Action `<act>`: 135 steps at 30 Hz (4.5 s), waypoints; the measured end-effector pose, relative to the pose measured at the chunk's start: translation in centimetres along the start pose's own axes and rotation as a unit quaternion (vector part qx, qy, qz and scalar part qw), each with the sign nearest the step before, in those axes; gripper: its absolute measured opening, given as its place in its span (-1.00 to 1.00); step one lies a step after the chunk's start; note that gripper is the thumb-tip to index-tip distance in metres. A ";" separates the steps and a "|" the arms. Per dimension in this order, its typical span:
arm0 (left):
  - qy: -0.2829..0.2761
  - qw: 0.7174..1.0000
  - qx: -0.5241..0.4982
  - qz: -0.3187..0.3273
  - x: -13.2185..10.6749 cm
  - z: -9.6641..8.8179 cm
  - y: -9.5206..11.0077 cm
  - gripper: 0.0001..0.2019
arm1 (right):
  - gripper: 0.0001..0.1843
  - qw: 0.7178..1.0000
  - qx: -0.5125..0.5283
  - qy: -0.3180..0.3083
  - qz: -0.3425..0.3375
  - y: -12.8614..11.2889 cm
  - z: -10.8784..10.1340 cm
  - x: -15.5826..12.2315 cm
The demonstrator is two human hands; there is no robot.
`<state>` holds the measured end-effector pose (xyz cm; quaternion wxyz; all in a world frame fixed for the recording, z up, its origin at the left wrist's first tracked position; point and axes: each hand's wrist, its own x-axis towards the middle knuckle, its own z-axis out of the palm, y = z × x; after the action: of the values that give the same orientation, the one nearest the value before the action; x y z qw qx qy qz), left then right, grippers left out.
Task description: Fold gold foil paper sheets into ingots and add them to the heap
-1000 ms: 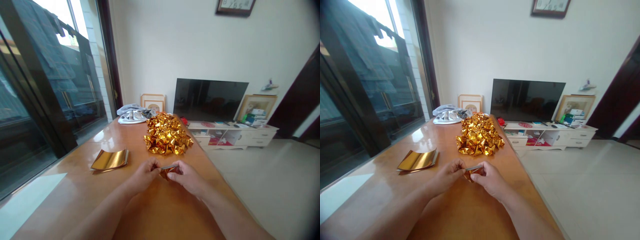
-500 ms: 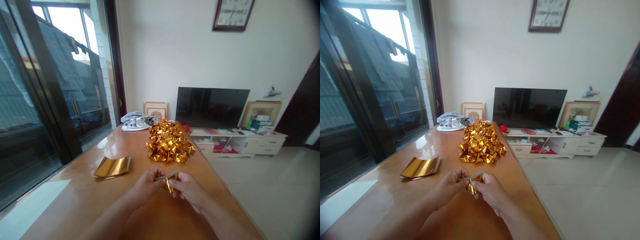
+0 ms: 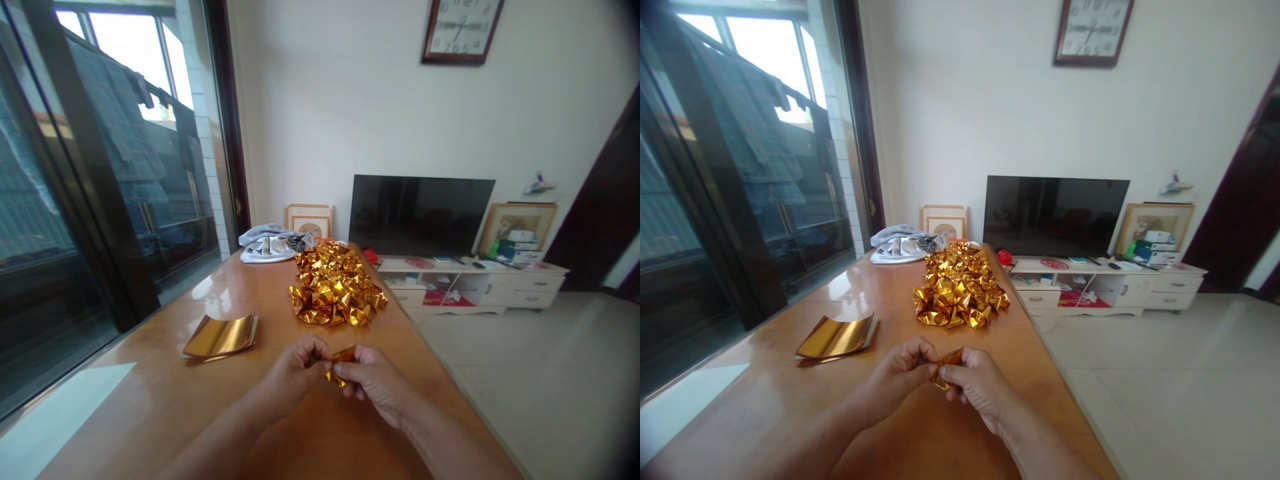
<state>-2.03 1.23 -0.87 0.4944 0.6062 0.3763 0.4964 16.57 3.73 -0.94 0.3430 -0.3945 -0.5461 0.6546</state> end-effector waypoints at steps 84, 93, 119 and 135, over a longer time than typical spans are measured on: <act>-0.053 0.990 0.129 -0.005 -0.7 -0.1 1.3 -0.70 | -0.64 0.985 -0.065 -0.019 -0.159 -1.8 -1.1 -0.9; -0.007 0.994 0.110 -0.007 -0.5 -0.7 1.2 -0.67 | -0.66 0.987 -0.052 -0.005 -0.153 -2.0 -1.6 -0.8; -0.028 0.999 0.001 -0.047 -0.6 -1.3 1.1 -0.77 | -0.72 0.982 -0.086 -0.022 -0.168 -0.9 -1.2 -0.3; 0.031 0.996 -0.017 -0.087 -0.6 -0.2 2.1 -0.92 | -0.75 0.981 -0.076 -0.004 -0.177 -0.9 -0.7 -0.6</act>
<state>-2.44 0.22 1.07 0.5342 0.5471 0.4344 0.4760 17.46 3.69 0.00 0.4203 -0.3142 -0.6564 0.5420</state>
